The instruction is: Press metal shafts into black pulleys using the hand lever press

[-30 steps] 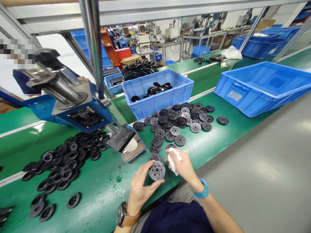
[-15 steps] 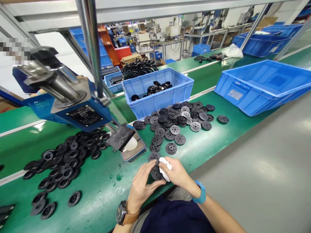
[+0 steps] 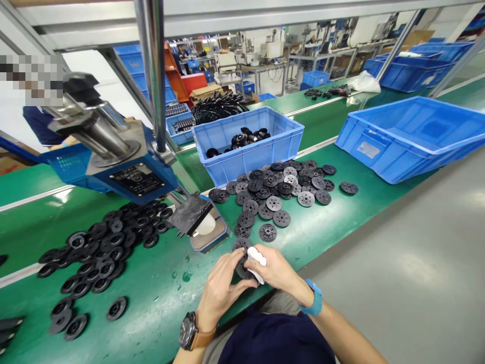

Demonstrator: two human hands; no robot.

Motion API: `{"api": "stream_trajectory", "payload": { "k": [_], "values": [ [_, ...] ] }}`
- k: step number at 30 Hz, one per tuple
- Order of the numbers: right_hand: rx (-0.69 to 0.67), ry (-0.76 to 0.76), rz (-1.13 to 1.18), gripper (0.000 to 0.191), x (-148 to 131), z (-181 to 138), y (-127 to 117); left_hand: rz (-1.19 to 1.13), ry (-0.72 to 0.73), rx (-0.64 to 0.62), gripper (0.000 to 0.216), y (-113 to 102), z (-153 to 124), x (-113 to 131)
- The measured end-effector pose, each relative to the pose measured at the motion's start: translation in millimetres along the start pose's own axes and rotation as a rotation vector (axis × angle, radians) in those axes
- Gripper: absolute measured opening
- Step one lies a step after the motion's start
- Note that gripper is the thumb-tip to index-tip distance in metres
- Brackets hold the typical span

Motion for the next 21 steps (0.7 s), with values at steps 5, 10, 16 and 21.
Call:
{"api": "stream_trajectory", "payload": {
  "k": [5,10,16,21],
  "values": [
    [0.060,-0.053,-0.079,0.040,-0.4,-0.7,-2.0,0.027,-0.028,-0.027,0.077,7.1,-2.4,1.5],
    [0.099,-0.096,-0.101,0.030,2.0,-4.0,-4.7,-0.008,-0.154,-0.042,0.063,15.2,-11.5,-2.5],
    [0.339,-0.019,0.095,0.044,4.0,-4.6,-39.6,-0.846,-0.772,0.144,0.054,28.3,-32.4,-23.5],
    [0.327,0.038,0.508,0.060,-8.3,-5.1,-36.4,-1.539,-1.021,0.215,0.054,49.6,-32.9,-9.0]
  ]
}}
Point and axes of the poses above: each hand's wrist, its own z-axis towards the middle knuckle, its own y-axis out of the palm, x = y × z, the point moved 6 cm from there along z, towards the middle knuckle, and after that the axes turned 3 degrees about -x, right-handed, at the moved point
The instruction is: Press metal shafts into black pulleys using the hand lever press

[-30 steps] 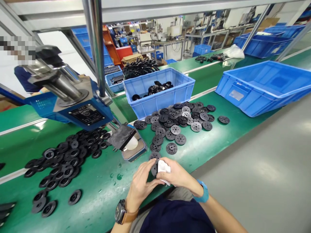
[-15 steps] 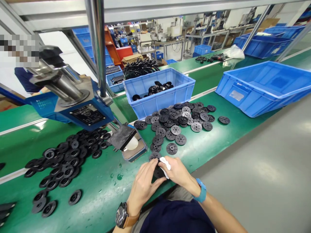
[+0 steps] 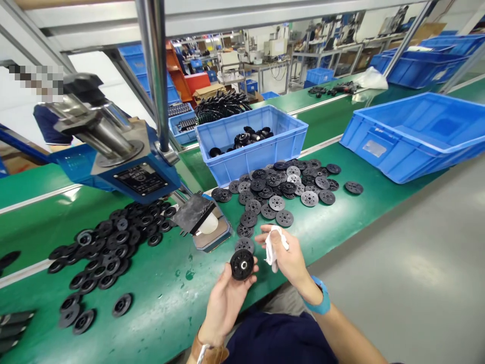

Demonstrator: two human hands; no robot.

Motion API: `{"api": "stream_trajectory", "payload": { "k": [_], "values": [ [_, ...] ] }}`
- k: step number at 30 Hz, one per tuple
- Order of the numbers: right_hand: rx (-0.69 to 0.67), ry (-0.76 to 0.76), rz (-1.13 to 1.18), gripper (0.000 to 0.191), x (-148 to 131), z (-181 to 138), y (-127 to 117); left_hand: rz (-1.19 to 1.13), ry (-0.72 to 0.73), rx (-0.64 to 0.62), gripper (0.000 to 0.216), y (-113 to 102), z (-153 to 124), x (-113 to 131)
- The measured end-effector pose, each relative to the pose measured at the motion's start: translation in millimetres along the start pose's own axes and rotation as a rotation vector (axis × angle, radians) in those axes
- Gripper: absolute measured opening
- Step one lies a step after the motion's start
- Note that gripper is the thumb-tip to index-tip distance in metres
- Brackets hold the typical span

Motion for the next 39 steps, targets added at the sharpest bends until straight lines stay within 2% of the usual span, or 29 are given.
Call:
{"api": "stream_trajectory", "payload": {
  "k": [3,6,8,10,16,21,23,26,29,31,33,36,39],
  "values": [
    [-0.056,-0.038,-0.052,0.058,-6.5,-5.1,15.0,-0.108,-0.053,-0.032,0.048,5.2,3.0,-6.8],
    [-0.175,-0.202,-0.242,0.043,-11.4,-8.8,34.2,-0.116,-0.042,-0.028,0.038,2.4,7.9,-11.7],
    [-0.268,-0.288,-0.366,0.034,-8.1,-10.4,46.3,-0.095,-0.027,-0.023,0.032,-0.1,10.4,-14.1],
    [-0.312,-0.306,-0.405,0.030,-0.4,-9.5,51.4,-0.112,-0.037,-0.017,0.029,-0.7,11.5,-17.0],
    [-0.295,-0.203,-0.345,0.028,17.7,1.2,42.4,-0.349,-0.143,0.024,0.023,2.1,11.7,-26.1],
    [-0.242,-0.082,-0.201,0.049,22.8,2.2,33.3,-0.351,-0.144,0.017,0.026,0.1,17.3,-24.5],
    [-0.242,-0.138,-0.228,0.045,19.7,-1.9,34.6,-0.284,-0.123,0.004,0.026,-0.2,20.6,-23.2],
    [-0.259,-0.303,-0.378,0.042,14.4,-7.3,39.0,-0.196,-0.109,-0.003,0.025,1.4,24.5,-24.7],
    [-0.189,-0.260,-0.366,0.037,22.0,-1.2,28.2,-0.121,-0.108,-0.018,0.031,5.6,27.8,-24.4],
    [-0.095,-0.207,-0.332,0.036,27.7,5.9,10.6,0.004,-0.049,-0.036,0.041,9.0,33.3,-14.9],
    [0.016,-0.170,-0.305,0.038,31.8,11.6,-13.1,0.247,0.077,-0.030,0.050,12.0,43.9,4.5],
    [0.228,-0.069,-0.249,0.050,39.4,14.7,-55.2,0.828,0.393,0.114,0.060,18.3,66.3,47.1],
    [0.372,-0.001,-0.223,0.059,45.1,11.4,-86.7,1.396,0.714,0.247,0.057,35.8,89.5,77.9]
  ]
}}
Point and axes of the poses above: each hand's wrist, its own z-axis towards the middle knuckle, its own y-axis out of the palm, x = y × z, the point moved 6 cm from there along z, towards the middle knuckle, and after that the axes turned 3 degrees about -x, right-handed, at the moved point
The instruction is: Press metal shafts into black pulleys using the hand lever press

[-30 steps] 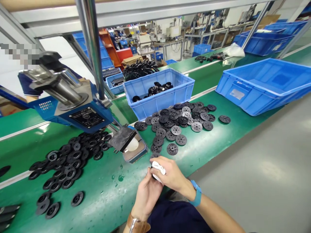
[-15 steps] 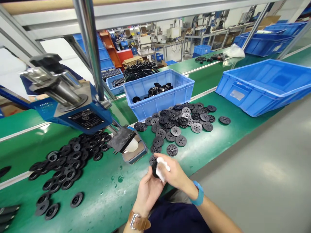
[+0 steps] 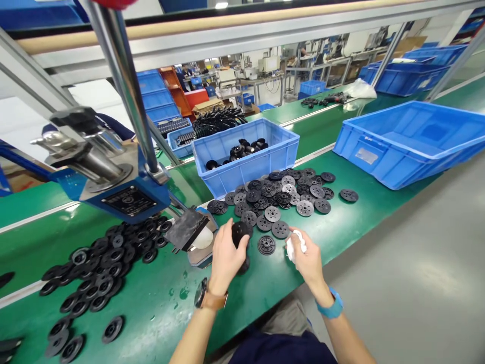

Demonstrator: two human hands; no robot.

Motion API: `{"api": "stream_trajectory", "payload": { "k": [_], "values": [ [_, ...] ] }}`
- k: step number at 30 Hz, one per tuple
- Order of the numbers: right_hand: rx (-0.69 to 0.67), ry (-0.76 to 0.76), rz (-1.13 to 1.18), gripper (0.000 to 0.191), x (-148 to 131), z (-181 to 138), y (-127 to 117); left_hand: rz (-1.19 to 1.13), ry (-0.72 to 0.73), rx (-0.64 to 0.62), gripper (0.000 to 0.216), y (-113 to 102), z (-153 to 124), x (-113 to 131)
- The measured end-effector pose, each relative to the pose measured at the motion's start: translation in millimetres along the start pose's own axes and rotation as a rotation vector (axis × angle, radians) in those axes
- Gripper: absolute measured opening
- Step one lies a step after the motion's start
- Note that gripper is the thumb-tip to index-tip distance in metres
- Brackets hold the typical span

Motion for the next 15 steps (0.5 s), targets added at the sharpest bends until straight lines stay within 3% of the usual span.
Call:
{"api": "stream_trajectory", "payload": {
  "k": [3,8,11,15],
  "values": [
    [0.045,0.030,0.000,0.061,6.2,0.6,-12.7,0.331,0.151,0.009,0.052,9.6,22.7,5.9],
    [0.059,0.056,0.020,0.062,9.5,-1.6,-12.8,0.631,0.101,0.018,0.049,19.7,33.1,9.2],
    [0.046,0.060,0.029,0.061,10.0,-0.2,-10.9,0.617,0.104,-0.018,0.050,32.0,40.4,21.6],
    [0.041,0.066,0.067,0.060,13.6,1.5,-10.7,0.364,0.203,-0.191,0.052,76.7,63.7,51.3]
  ]
}}
Point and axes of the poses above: each hand's wrist, its own z-axis towards the middle knuckle, its own y-axis out of the palm, x = y × z, the point moved 6 cm from there along z, towards the middle knuckle, and after that the axes turned 3 degrees about -x, right-handed, at the moved point
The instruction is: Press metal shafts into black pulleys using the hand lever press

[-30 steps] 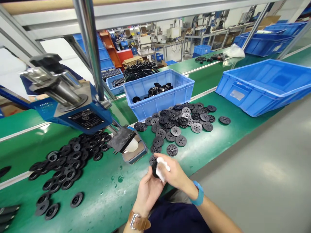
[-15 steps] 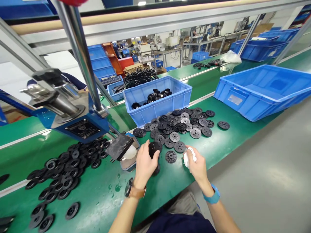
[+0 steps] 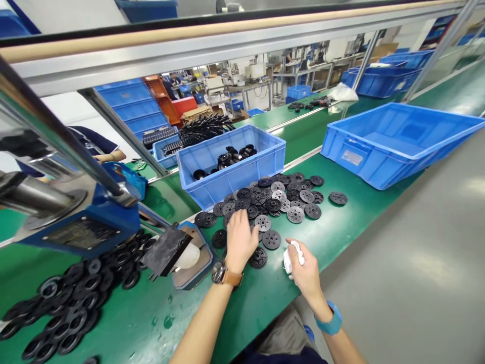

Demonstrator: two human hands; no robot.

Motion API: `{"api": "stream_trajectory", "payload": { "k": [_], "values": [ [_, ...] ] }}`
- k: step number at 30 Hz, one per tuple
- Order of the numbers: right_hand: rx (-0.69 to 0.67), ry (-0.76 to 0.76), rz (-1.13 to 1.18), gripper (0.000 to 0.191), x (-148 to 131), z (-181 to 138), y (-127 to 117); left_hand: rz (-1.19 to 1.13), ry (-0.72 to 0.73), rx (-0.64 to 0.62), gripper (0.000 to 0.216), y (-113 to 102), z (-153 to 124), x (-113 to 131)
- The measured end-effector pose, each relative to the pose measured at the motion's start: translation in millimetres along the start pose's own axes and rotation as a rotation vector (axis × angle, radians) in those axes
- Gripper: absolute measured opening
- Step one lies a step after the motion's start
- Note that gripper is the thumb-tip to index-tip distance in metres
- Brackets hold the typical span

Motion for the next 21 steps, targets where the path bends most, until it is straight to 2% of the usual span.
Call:
{"api": "stream_trajectory", "payload": {
  "k": [6,11,16,19,21],
  "values": [
    [0.036,-0.014,0.043,0.059,6.8,1.4,-2.4,-0.197,0.075,-0.139,0.047,50.6,68.4,42.8],
    [0.058,-0.050,0.033,0.058,8.2,2.7,-2.9,-0.347,0.033,-0.175,0.032,64.6,91.8,48.0],
    [0.066,-0.061,0.033,0.058,9.1,2.6,-4.2,-0.603,-0.077,-0.143,0.040,47.8,78.2,35.5],
    [0.062,-0.125,0.016,0.060,7.1,0.8,-7.3,-0.803,-0.161,-0.181,0.042,27.7,47.8,23.4],
    [0.043,-0.205,0.022,0.063,3.4,-1.0,-8.4,-1.029,-0.223,-0.289,0.055,15.5,18.9,16.3]
  ]
}}
Point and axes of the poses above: each hand's wrist, its own z-axis towards the middle knuckle, its own y-axis out of the palm, x = y × z, the point moved 6 cm from there along z, towards the middle knuckle, and after that the axes turned 3 degrees about -x, right-handed, at the moved point
